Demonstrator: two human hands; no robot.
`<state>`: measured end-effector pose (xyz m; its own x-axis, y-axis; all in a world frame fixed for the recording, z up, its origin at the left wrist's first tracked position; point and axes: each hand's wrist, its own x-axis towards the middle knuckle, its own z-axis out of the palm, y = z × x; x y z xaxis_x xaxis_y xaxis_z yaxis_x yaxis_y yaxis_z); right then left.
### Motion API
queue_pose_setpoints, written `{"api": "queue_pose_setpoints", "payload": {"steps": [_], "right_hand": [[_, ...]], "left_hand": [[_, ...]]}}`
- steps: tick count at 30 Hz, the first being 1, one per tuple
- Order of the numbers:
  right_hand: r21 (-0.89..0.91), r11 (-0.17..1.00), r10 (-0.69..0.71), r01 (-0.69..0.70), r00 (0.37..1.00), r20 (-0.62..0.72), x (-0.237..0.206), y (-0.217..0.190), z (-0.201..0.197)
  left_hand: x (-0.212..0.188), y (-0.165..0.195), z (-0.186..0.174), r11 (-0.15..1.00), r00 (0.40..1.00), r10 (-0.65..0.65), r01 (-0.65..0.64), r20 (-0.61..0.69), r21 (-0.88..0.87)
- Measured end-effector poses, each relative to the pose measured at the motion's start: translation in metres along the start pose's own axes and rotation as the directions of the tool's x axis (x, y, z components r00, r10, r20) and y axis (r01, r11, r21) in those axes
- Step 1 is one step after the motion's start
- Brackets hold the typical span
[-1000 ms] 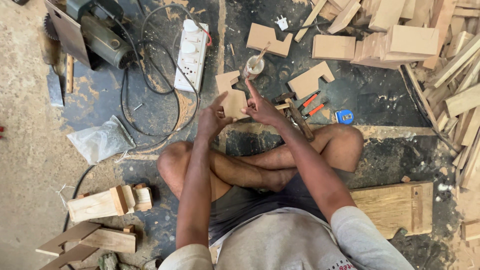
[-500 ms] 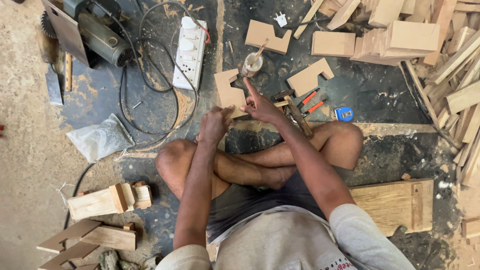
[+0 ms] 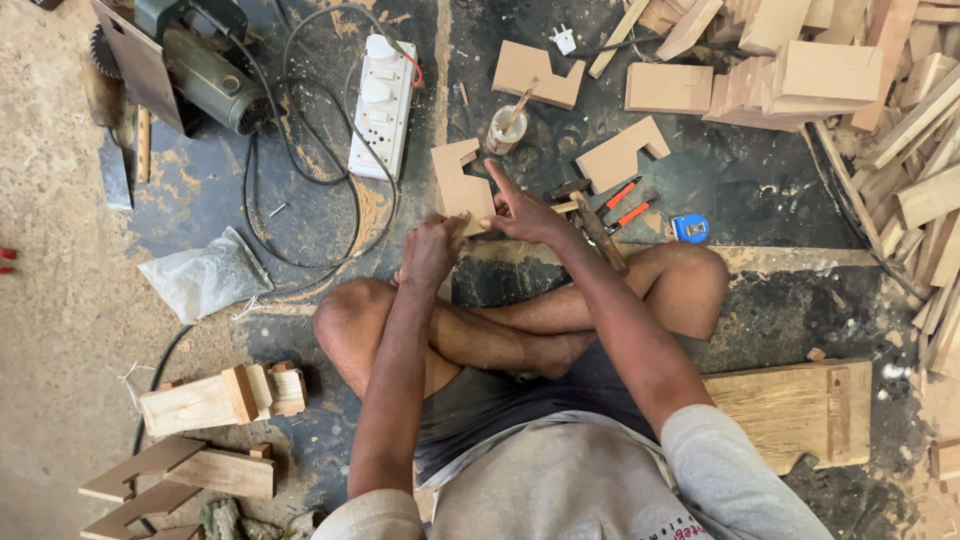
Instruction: The person sits on the floor of a woodworking shop and hammers nails into small cut wooden pieces, using a hammer and pliers. They apply glue from a jar onto a wooden piece with a stick, then press pieces together and hammer nails to fasten them.
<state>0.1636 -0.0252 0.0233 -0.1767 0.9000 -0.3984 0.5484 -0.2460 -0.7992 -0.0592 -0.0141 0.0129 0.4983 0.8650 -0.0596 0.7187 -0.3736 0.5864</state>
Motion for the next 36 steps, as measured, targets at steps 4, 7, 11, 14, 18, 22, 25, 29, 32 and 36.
{"api": "queue_pose_setpoints", "payload": {"steps": [4, 7, 11, 14, 18, 22, 25, 29, 32, 36], "right_hand": [[-0.020, 0.995, 0.098, -0.097, 0.995, 0.013, 0.000, -0.004, -0.001], [0.033, 0.998, 0.055, -0.055, 0.998, 0.015, 0.000, -0.005, -0.001], [0.023, 1.000, 0.020, -0.020, 1.000, -0.002, 0.000, -0.002, 0.000], [0.045, 0.999, -0.017, 0.017, 1.000, -0.012, 0.000, 0.001, 0.000], [0.056, 0.997, 0.047, -0.047, 0.999, 0.010, 0.000, 0.003, 0.001], [0.016, 0.999, 0.031, -0.031, 1.000, -0.004, 0.002, 0.003, 0.002], [0.076, 0.987, -0.140, 0.144, 0.989, -0.051, 0.001, 0.003, 0.002], [0.052, 0.998, 0.040, -0.041, 0.999, 0.002, 0.000, 0.004, 0.001], [0.040, 0.999, 0.009, -0.009, 1.000, -0.010, 0.000, 0.004, 0.001], [0.018, 1.000, -0.013, 0.013, 1.000, -0.005, 0.000, 0.003, 0.001]], "left_hand": [[0.001, 0.003, -0.001, 0.999, 1.000, -0.010, 0.010, 0.016, 0.031], [0.001, 0.004, -0.003, 1.000, 1.000, -0.012, 0.012, 0.015, 0.015], [-0.003, -0.004, 0.001, 0.998, 1.000, -0.011, 0.009, -0.025, -0.060], [-0.011, -0.016, 0.012, 0.966, 0.987, -0.134, 0.109, -0.091, -0.233], [-0.022, -0.025, 0.020, 0.939, 0.966, -0.201, 0.142, -0.163, -0.313], [-0.022, -0.014, 0.015, 0.865, 0.946, -0.320, 0.311, 0.044, -0.393], [-0.019, -0.004, 0.011, 0.837, 0.923, -0.378, 0.376, 0.077, -0.397], [-0.018, -0.006, 0.018, 0.846, 0.928, -0.369, 0.356, 0.045, -0.396], [-0.017, -0.008, 0.028, 0.872, 0.938, -0.347, 0.320, -0.006, -0.369], [-0.019, 0.000, 0.032, 0.989, 0.984, -0.133, 0.124, -0.119, -0.086]]}}
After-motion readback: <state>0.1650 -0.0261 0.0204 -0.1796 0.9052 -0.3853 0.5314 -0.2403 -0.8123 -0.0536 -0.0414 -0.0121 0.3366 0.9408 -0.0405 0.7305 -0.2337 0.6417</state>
